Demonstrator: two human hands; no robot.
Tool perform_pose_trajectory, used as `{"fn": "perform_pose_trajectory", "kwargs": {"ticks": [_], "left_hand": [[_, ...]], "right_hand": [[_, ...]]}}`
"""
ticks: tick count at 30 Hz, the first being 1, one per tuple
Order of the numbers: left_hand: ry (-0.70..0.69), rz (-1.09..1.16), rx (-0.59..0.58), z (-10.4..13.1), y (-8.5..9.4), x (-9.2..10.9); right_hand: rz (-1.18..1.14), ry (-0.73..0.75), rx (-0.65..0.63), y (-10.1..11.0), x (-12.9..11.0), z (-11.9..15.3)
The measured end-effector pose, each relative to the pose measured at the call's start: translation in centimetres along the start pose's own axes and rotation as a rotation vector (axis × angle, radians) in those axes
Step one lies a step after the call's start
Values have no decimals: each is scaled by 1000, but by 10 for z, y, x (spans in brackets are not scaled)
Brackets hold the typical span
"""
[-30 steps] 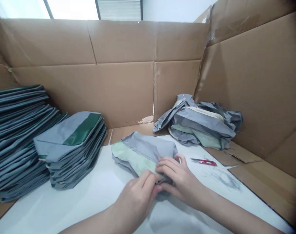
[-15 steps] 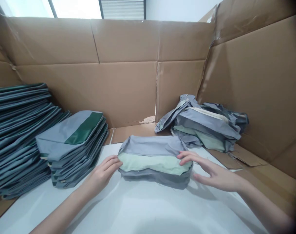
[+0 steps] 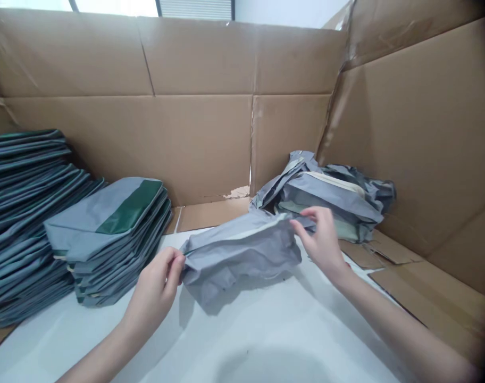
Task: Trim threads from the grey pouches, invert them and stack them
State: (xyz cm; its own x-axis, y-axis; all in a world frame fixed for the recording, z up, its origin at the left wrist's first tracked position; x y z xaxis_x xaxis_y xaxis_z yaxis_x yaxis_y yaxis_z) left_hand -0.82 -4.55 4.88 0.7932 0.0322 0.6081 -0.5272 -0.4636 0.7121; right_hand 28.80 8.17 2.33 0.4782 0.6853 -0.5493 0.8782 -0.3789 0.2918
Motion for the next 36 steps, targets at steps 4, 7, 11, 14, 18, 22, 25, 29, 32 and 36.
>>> {"fn": "perform_pose_trajectory", "kwargs": {"ticks": [4, 7, 11, 14, 18, 22, 25, 29, 32, 36], "left_hand": [[231, 269, 4, 1, -3, 17], [244, 500, -79, 11, -17, 28], [172, 485, -119, 32, -32, 37], [61, 397, -164, 42, -34, 41], [-76, 407, -201, 40, -26, 43], [30, 494, -111, 39, -12, 34], [-19, 367, -171, 44, -7, 26], [-26, 375, -229, 48, -4, 33], [121, 413, -406, 46, -6, 42], [165, 420, -418, 45, -6, 39]], "right_hand": [[-336, -50, -505, -11, -56, 54], [-512, -246, -785, -23, -88, 75], [-529, -323, -553, -35, -97, 54], [-504, -267, -490, -38, -90, 32], [-682, -254, -676, -42, -85, 21], [-728, -316, -593, -33, -76, 31], [-674, -343, -699, -19, -74, 40], [-649, -323, -833, -8, -84, 36], [-631, -344, -700, -9, -90, 31], [-572, -328, -512, -10, -84, 37]]}}
Point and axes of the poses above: each hand's wrist, its own z-axis away from the middle knuckle, its own y-axis out of the back of the hand, x = y × z, the point moved 1 cm from there along -z, towards the middle knuckle, and after that the axes turned 3 degrees about y, right-handed, at the moved point
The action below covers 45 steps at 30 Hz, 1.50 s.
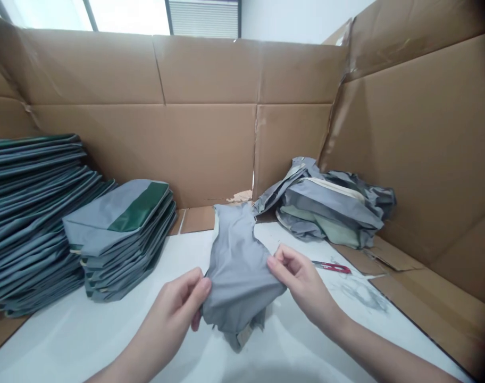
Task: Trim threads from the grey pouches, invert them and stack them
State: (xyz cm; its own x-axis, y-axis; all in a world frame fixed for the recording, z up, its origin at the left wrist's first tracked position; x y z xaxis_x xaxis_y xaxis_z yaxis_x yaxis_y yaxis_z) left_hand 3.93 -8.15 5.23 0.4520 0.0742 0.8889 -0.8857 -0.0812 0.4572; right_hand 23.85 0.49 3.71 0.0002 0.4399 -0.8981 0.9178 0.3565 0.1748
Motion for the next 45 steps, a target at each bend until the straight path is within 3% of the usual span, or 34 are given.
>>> {"fn": "perform_pose_trajectory", "kwargs": {"ticks": [4, 6, 9, 12, 15, 18, 21, 25, 27, 29, 32, 34, 36, 38, 42, 45], "left_hand": [[109, 132, -73, -1, 16, -7], [117, 128, -81, -3, 21, -7], [-56, -6, -103, -3, 12, -8], [-201, -202, -85, 1, -6, -12], [-234, -286, 103, -1, -12, -12], [-242, -200, 244, -13, -5, -6], [-266, -181, 389, -26, 1, -5], [-315, -320, 689, -34, 1, -6], [-317, -321, 746, -36, 0, 0], [-297, -239, 750, -37, 1, 12], [-290, -58, 725, -39, 3, 26], [-301, 29, 605, -39, 1, 24], [-275, 36, 406, -39, -3, 15], [-223, -61, 305, -38, -7, 4], [-231, -306, 482, -36, -1, 4], [-210, -235, 519, -40, 6, 17]], "right_hand": [[21, 17, 169, 4, 7, 7], [10, 37, 134, 0, 5, 8], [-36, 71, 18, -11, 0, 3], [-100, 64, 141, -16, -3, -8], [-162, 59, 232, -12, -2, -21], [-139, 123, 28, -8, 0, -25], [40, 190, -155, -8, 4, -23], [99, 167, -43, -4, 6, -28], [23, 125, 79, -2, 4, -34], [-14, 103, 129, -2, 2, -37], [40, 28, -71, -6, 3, -37], [57, 4, -159, -7, 4, -36], [44, 43, -94, -4, 4, -38], [70, 98, 27, 1, 2, -41], [162, 164, 200, 5, 0, -46], [188, 171, 154, 0, 2, -42]]}}
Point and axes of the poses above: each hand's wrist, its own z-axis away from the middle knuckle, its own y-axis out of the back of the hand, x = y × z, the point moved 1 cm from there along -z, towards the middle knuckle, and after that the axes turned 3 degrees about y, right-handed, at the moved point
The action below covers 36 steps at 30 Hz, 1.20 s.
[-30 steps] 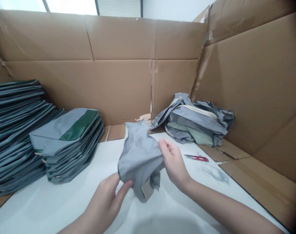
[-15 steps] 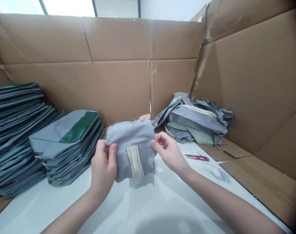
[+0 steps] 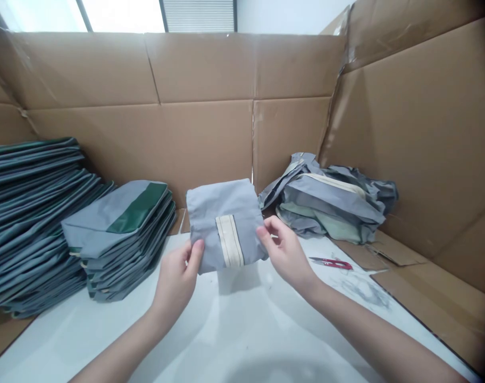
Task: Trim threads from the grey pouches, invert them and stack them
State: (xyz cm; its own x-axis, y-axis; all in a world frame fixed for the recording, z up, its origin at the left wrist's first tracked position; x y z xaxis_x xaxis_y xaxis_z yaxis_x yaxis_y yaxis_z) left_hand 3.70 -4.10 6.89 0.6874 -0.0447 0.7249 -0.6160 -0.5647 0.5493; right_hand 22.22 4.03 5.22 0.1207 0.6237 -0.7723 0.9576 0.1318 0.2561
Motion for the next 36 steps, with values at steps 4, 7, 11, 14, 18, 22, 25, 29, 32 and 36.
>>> {"fn": "perform_pose_trajectory", "kwargs": {"ticks": [4, 7, 11, 14, 18, 22, 25, 29, 32, 36], "left_hand": [[-19, 196, -38, -1, 0, 7], [-239, 115, -130, 7, -6, 5], [-383, -137, 158, 8, -4, 3], [-390, -208, 281, -4, 7, 11], [-313, -15, 268, -21, 24, 34], [-332, 40, 354, -30, 36, 59], [-333, 117, 304, -39, 35, 68], [-202, 237, 258, -51, 20, 65], [-174, 208, 213, -53, 8, 62], [-130, 74, 9, -55, 2, 53]], "right_hand": [[8, -10, -110, -5, 2, 8], [-118, -33, 58, -3, 0, 4], [-231, -19, 187, 3, -7, -11], [-299, -44, 94, 12, -15, -27], [-338, 62, 24, 29, -32, -44], [-171, 247, 87, 45, -56, -49], [-100, 232, 121, 46, -66, -44], [-16, 98, -55, 30, -54, -27], [42, 7, -197, 19, -41, -21], [-92, -39, -146, 23, -28, -38]]}}
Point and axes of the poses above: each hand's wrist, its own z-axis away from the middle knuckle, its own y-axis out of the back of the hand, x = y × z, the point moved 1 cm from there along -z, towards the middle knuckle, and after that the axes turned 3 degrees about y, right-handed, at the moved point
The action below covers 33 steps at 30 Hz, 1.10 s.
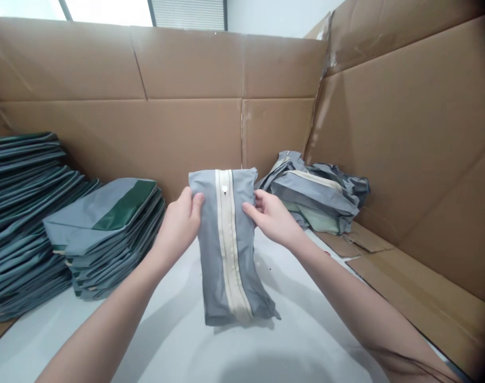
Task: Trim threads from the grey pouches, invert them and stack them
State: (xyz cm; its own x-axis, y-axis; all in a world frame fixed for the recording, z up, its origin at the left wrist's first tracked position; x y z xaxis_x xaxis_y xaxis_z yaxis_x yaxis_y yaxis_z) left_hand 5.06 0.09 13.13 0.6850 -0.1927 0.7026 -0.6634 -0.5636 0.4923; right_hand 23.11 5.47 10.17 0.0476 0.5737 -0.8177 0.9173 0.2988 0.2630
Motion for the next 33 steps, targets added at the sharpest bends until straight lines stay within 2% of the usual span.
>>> {"fn": "perform_pose_trajectory", "kwargs": {"ticks": [3, 5, 7, 9, 11, 13, 14, 17, 20, 23, 27, 30, 33], "left_hand": [[86, 44, -105, -9, -4, -15], [149, 85, -160, -19, -11, -29], [212, 120, -169, -28, -21, -43], [270, 156, -167, -35, -31, -57], [323, 198, -182, -35, -37, -66], [361, 252, -231, -24, -38, -69], [373, 287, -263, -14, -36, -69], [364, 368, -348, 31, -26, -61], [248, 235, -453, 76, -21, -49], [274, 181, -350, 98, -24, -42], [333, 239, -238, 98, -32, -41], [227, 130, -157, 92, -31, -44], [63, -14, -3, 87, -26, -50]], "right_hand": [[-119, -48, -62, 8, 10, -16], [-101, -123, -95, 10, 17, -18], [-44, -194, -187, 11, 20, -7], [44, -206, -366, 12, 17, 16], [225, -117, -503, 13, 10, 41], [391, -98, -457, 14, 6, 60], [403, -113, -419, 13, 6, 65], [261, -172, -274, 6, 19, 66], [112, -185, -114, -5, 37, 56], [25, -171, 64, -20, 45, 51], [-67, -152, 247, -37, 43, 51], [-116, -125, 289, -42, 41, 51], [-88, -45, 297, -41, 42, 48]]}}
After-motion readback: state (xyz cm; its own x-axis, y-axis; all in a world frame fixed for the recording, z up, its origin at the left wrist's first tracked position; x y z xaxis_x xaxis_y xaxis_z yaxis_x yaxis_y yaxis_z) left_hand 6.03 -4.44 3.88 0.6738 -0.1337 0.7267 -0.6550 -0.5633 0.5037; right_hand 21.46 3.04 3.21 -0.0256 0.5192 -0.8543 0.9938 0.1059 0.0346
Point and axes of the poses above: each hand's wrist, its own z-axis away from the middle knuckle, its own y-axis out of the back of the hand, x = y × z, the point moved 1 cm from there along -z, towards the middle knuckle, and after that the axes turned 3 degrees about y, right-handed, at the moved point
